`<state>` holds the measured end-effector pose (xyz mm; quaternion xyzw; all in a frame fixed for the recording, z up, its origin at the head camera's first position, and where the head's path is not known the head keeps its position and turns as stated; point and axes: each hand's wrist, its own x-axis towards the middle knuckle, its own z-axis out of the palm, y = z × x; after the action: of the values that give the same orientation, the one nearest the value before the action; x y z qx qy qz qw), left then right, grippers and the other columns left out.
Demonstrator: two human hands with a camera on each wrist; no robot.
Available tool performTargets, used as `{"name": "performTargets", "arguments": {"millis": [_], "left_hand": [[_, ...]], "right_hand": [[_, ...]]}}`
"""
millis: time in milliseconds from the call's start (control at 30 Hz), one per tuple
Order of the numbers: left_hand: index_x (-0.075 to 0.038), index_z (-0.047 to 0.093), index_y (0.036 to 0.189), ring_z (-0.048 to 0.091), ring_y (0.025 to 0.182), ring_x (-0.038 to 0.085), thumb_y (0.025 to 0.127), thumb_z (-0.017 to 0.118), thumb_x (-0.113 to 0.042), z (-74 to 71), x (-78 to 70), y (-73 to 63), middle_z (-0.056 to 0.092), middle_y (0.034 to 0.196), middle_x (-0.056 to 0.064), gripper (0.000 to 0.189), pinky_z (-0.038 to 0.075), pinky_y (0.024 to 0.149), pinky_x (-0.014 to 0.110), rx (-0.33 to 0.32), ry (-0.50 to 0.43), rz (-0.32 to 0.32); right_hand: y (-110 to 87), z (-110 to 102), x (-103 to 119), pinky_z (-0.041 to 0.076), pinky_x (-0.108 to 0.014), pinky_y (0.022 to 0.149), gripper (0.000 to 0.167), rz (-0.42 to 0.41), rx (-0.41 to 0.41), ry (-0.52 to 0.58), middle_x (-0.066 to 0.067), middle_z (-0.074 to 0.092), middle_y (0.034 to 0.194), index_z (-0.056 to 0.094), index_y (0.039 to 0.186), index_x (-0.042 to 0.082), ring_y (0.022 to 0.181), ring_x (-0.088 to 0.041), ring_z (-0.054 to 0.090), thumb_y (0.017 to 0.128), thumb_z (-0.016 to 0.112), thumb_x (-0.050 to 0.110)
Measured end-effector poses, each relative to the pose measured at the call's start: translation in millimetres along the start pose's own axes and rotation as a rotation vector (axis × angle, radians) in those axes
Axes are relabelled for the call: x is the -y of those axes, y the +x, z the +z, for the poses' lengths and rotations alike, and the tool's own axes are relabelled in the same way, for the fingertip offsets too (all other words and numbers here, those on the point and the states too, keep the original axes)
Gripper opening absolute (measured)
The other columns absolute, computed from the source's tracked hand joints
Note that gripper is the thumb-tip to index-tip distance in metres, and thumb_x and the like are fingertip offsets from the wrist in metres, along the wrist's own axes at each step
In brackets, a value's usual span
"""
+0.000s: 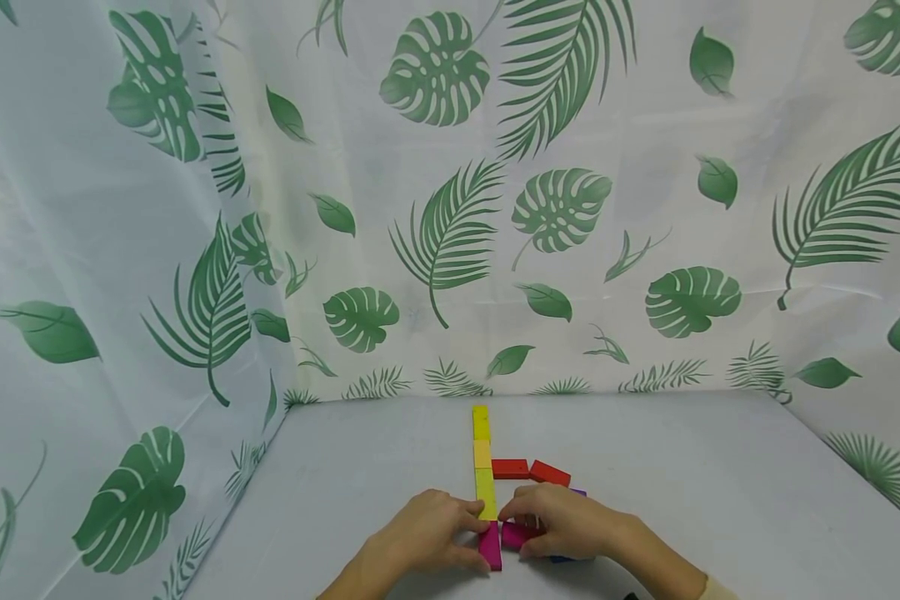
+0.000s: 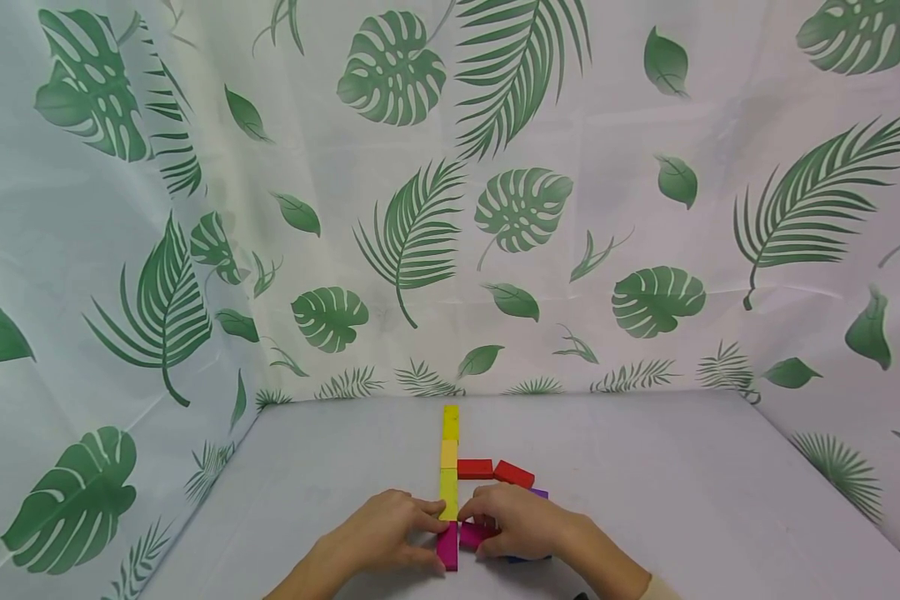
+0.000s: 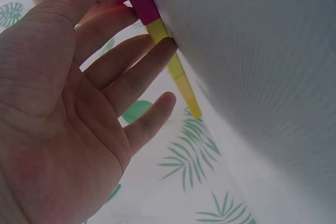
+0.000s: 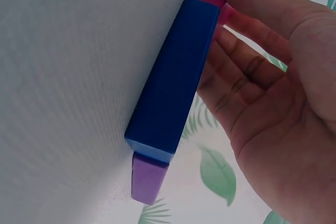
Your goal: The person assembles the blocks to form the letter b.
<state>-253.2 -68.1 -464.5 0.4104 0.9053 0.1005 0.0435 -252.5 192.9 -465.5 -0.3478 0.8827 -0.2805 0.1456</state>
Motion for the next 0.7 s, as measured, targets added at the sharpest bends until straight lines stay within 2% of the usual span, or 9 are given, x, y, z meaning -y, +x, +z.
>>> {"name": "performTargets", "arguments": {"millis": [500, 700], "left_hand": [[-0.036, 0.074, 0.129, 0.068, 0.119, 0.004, 0.082, 0.080, -0.062, 0.0, -0.1, -0.9, 0.070, 0.135, -0.009, 0.054, 0.056, 0.099, 0.035, -0.007, 0.021, 0.004], [-0.036, 0.074, 0.129, 0.067, 0.120, 0.004, 0.081, 0.080, -0.063, 3.2, 1.4, 0.1, 0.070, 0.135, -0.009, 0.055, 0.056, 0.100, 0.034, -0.009, 0.016, 0.000]], "right_hand": [[-0.1, -0.4, -0.8, 0.053, -0.018, 0.073, 0.032, -0.023, -0.002, 0.000, 0.018, 0.064, 0.091, 0.077, 0.124, 0.025, 0.081, 0.002, 0.057, 0.092, 0.080, 0.029], [-1.0, -1.5, 1.3, 0.054, -0.018, 0.077, 0.029, -0.017, 0.010, -0.005, 0.018, 0.066, 0.095, 0.078, 0.121, 0.024, 0.084, 0.002, 0.058, 0.093, 0.080, 0.029]]}}
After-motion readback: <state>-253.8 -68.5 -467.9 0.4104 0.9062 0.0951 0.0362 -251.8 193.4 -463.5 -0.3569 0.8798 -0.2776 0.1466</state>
